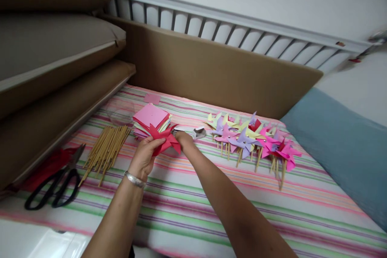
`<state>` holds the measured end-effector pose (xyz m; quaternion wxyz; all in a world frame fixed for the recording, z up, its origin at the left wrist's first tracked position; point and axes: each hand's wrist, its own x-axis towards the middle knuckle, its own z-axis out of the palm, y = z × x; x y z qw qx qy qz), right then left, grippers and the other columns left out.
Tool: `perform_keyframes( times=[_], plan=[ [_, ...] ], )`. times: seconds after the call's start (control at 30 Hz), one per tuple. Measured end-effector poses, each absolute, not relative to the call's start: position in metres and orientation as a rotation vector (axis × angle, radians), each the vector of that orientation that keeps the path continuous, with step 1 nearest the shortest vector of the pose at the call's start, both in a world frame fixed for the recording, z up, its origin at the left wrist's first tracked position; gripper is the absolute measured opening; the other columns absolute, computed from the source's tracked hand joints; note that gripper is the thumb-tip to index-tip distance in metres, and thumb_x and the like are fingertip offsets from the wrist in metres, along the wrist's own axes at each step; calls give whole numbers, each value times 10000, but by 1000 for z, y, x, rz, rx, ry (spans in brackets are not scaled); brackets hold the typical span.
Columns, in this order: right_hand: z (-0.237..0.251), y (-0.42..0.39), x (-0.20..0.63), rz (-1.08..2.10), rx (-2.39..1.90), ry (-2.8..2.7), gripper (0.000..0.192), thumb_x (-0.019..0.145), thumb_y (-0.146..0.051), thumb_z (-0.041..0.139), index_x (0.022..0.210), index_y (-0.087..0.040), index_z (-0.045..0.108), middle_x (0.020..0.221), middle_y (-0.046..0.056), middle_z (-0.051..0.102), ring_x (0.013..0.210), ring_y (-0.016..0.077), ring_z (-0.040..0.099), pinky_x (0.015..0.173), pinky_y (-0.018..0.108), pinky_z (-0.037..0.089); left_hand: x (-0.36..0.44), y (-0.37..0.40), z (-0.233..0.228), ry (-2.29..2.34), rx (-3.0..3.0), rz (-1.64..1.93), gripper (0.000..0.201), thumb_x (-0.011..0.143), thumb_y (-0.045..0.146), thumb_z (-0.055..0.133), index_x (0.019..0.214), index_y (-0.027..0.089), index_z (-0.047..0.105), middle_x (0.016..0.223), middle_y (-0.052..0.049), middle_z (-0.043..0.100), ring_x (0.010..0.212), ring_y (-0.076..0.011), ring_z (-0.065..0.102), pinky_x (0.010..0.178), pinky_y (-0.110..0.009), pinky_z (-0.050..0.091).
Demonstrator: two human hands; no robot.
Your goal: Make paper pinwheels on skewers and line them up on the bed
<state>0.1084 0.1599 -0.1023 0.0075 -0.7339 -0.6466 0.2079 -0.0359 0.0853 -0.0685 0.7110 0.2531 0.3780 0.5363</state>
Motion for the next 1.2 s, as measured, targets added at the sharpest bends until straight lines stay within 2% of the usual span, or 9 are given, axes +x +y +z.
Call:
perform_keyframes(
  times=[0.17, 0.27, 0.37, 0.5, 0.6, 0.7, 0.9, 1.03, 1.2],
  plan=[
    [-97, 156, 113, 765, -2325, -1930, 221, 849, -323, 573, 988, -156, 609, 1011, 55, 637, 915, 183, 614, 796, 356, 494, -35, 86, -70, 838, 551, 1191, 176, 524, 141, 775, 689, 125, 716, 678, -34, 726, 619, -132, 642, 682, -249, 504],
    [-93, 143, 128, 742, -2233, -1828, 155, 824, -285, 567, 878, -169, 655, 920, 61, 690, 891, 191, 637, 757, 278, 464, -36, 85, -68, 842, 531, 1206, 148, 526, 125, 768, 663, 130, 711, 658, -26, 720, 613, -128, 638, 668, -240, 504],
    [-94, 115, 157, 768, -2127, -1730, 190, 822, -271, 501, 862, -183, 664, 879, 46, 709, 840, 164, 643, 685, 226, 449, -36, 84, -66, 844, 521, 1212, 130, 528, 108, 761, 646, 126, 708, 640, -29, 715, 611, -132, 636, 664, -242, 509],
    [-106, 59, 204, 1003, -2100, -1630, 143, 727, -224, 557, 661, -154, 663, 627, 36, 684, 569, 135, 601, 517, 212, 432, -32, 83, -65, 848, 527, 1205, 108, 530, 90, 749, 617, 126, 697, 608, -27, 705, 580, -127, 631, 649, -242, 518],
    [-116, 30, 225, 1157, -2097, -1542, 137, 665, -183, 590, 539, -153, 633, 520, 18, 641, 476, 111, 548, 455, 196, 406, -25, 80, -67, 855, 554, 1156, 109, 541, 86, 739, 637, 116, 696, 624, -31, 711, 578, -123, 639, 635, -228, 523],
    [-124, 19, 233, 1136, -2080, -1449, 138, 688, -209, 573, 588, -157, 653, 568, 18, 660, 487, 100, 551, 458, 187, 408, -19, 79, -73, 867, 568, 1100, 115, 555, 81, 727, 662, 107, 693, 640, -37, 716, 586, -127, 650, 628, -228, 533],
    [-138, -2, 225, 763, -2042, -1338, 226, 783, -246, 461, 835, -179, 670, 763, 33, 691, 661, 147, 614, 609, 255, 474, -13, 79, -87, 855, 583, 1027, 138, 584, 74, 709, 718, 97, 682, 695, -55, 727, 620, -139, 666, 634, -245, 549],
    [-143, -16, 212, 602, -2006, -1393, 165, 781, -244, 510, 822, -200, 663, 851, 31, 680, 791, 167, 622, 723, 273, 471, -9, 79, -91, 850, 586, 1009, 129, 587, 78, 710, 710, 98, 677, 683, -52, 724, 605, -136, 664, 639, -244, 547],
    [-141, -15, 201, 473, -2026, -1538, 128, 744, -132, 548, 743, -195, 659, 794, 44, 631, 750, 178, 584, 721, 292, 437, -5, 76, -94, 827, 592, 987, 127, 580, 95, 726, 698, 100, 679, 678, -52, 722, 610, -136, 662, 645, -239, 543]
  ],
)
